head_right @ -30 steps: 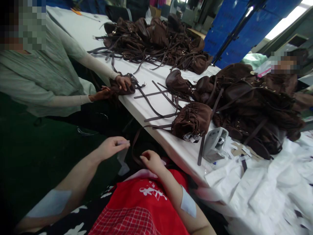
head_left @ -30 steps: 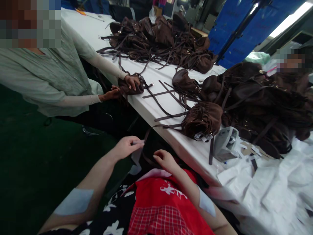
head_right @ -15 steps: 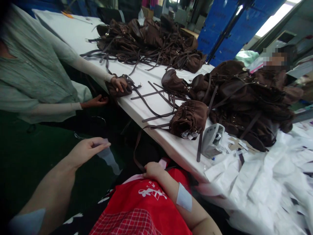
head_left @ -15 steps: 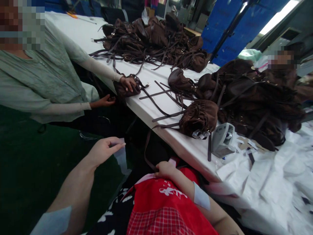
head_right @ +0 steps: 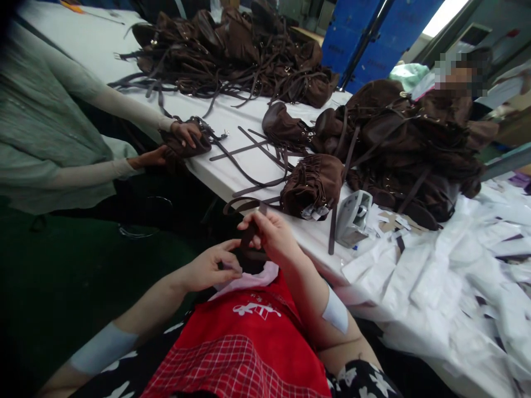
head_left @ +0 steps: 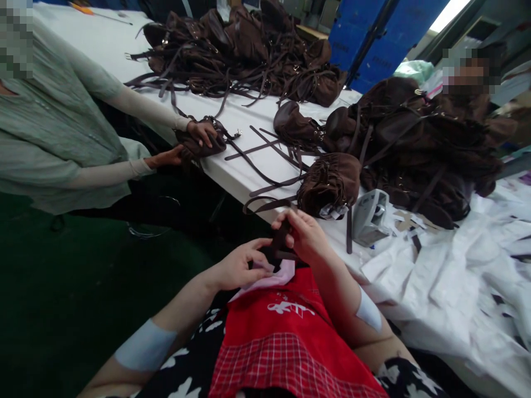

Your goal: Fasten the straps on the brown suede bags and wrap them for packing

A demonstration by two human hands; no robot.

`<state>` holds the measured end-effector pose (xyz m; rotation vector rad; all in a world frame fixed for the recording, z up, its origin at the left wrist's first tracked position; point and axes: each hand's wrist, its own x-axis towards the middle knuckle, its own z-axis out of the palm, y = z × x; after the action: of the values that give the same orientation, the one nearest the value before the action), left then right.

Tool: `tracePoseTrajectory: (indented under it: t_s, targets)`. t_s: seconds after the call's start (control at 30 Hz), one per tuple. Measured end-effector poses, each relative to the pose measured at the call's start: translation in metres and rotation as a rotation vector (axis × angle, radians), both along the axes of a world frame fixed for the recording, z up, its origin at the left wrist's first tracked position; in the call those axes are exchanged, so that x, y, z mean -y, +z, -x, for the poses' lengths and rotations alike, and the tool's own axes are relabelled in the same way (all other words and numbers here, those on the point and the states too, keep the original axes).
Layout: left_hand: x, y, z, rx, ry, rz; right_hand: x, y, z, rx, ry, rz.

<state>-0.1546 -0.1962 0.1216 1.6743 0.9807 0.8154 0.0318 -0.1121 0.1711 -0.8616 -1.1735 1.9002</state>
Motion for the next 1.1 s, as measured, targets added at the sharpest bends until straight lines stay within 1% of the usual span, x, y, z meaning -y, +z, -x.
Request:
tracePoseTrajectory:
  t_s: [0.07, 0.1, 0.13, 0.2, 0.23, 0.27, 0.33, 0.37, 0.4, 0.43, 0.47, 0.5, 0.53, 0.57, 0.6, 0.63, 0.7, 0.73, 0.77, 0.8, 0.83, 0.87, 0.9, 0.97, 1.0, 1.03, 1.07, 1.1]
  targets:
    - [0.000, -0.002, -0.004, 0.069, -0.076, 0.076, -0.007, 0.005, -0.006, -0.138, -0.194, 0.041]
    - [0.000, -0.002, -0.004, 0.099, -0.092, 0.108, -0.009, 0.005, -0.009, -0.175, -0.270, 0.061]
    - [0.000, -0.002, -0.004, 0.120, -0.086, 0.122, -0.010, 0.004, -0.011, -0.194, -0.316, 0.086]
    - [-0.001, 0.000, -0.004, 0.148, -0.042, 0.101, -0.006, -0.003, -0.012, -0.188, -0.320, 0.142]
    - [-0.002, 0.002, -0.005, 0.161, -0.024, 0.087, -0.002, -0.006, -0.010, -0.171, -0.289, 0.167]
    - [-0.004, 0.004, -0.007, 0.176, -0.034, 0.090, 0.002, -0.010, -0.008, -0.153, -0.249, 0.186]
    - [-0.008, 0.010, -0.009, 0.222, -0.148, 0.151, 0.006, -0.014, -0.006, -0.141, -0.197, 0.205]
    - [-0.010, 0.012, -0.008, 0.241, -0.219, 0.193, 0.004, -0.015, -0.008, -0.151, -0.210, 0.209]
    - [-0.012, 0.015, -0.005, 0.246, -0.270, 0.226, -0.001, -0.016, -0.014, -0.171, -0.251, 0.217]
    - [-0.014, 0.017, 0.001, 0.231, -0.287, 0.243, -0.008, -0.016, -0.023, -0.198, -0.321, 0.228]
    - [-0.015, 0.019, 0.008, 0.200, -0.266, 0.241, -0.015, -0.015, -0.033, -0.231, -0.407, 0.237]
    - [-0.016, 0.020, 0.016, 0.155, -0.218, 0.229, -0.022, -0.015, -0.043, -0.264, -0.489, 0.243]
    - [-0.017, 0.020, 0.024, 0.105, -0.161, 0.214, -0.027, -0.016, -0.052, -0.294, -0.549, 0.234]
    - [-0.018, 0.021, 0.030, 0.056, -0.118, 0.204, -0.028, -0.017, -0.058, -0.311, -0.573, 0.206]
    - [-0.019, 0.020, 0.033, 0.015, -0.089, 0.200, -0.025, -0.019, -0.060, -0.310, -0.555, 0.158]
    - [-0.020, 0.020, 0.034, -0.016, -0.077, 0.203, -0.018, -0.022, -0.057, -0.282, -0.487, 0.100]
    - [-0.021, 0.018, 0.027, -0.050, -0.102, 0.211, 0.001, -0.029, -0.040, -0.150, -0.243, -0.021]
    - [-0.022, 0.017, 0.021, -0.057, -0.126, 0.213, 0.011, -0.033, -0.030, -0.053, -0.076, -0.058]
    - [-0.023, 0.016, 0.016, -0.060, -0.148, 0.207, 0.019, -0.037, -0.021, 0.030, 0.041, -0.095]
    - [-0.023, 0.015, 0.012, -0.065, -0.162, 0.196, 0.024, -0.040, -0.015, 0.093, 0.111, -0.115]
    - [-0.024, 0.015, 0.009, -0.071, -0.166, 0.183, 0.024, -0.042, -0.013, 0.139, 0.130, -0.119]
    - [-0.024, 0.014, 0.009, -0.079, -0.157, 0.174, 0.021, -0.044, -0.014, 0.159, 0.081, -0.111]
    - [-0.024, 0.013, 0.010, -0.090, -0.139, 0.169, 0.015, -0.045, -0.019, 0.158, -0.017, -0.094]
    - [-0.023, 0.011, 0.014, -0.122, -0.093, 0.176, 0.001, -0.046, -0.033, 0.119, -0.261, -0.068]
    - [-0.023, 0.010, 0.016, -0.138, -0.078, 0.190, -0.004, -0.046, -0.039, 0.094, -0.353, -0.068]
    - [-0.023, 0.009, 0.016, -0.151, -0.070, 0.202, -0.006, -0.046, -0.042, 0.076, -0.384, -0.074]
    - [-0.024, 0.007, 0.014, -0.159, -0.068, 0.209, -0.004, -0.047, -0.042, 0.073, -0.339, -0.082]
    - [-0.024, 0.005, 0.011, -0.160, -0.074, 0.209, 0.000, -0.049, -0.040, 0.090, -0.226, -0.090]
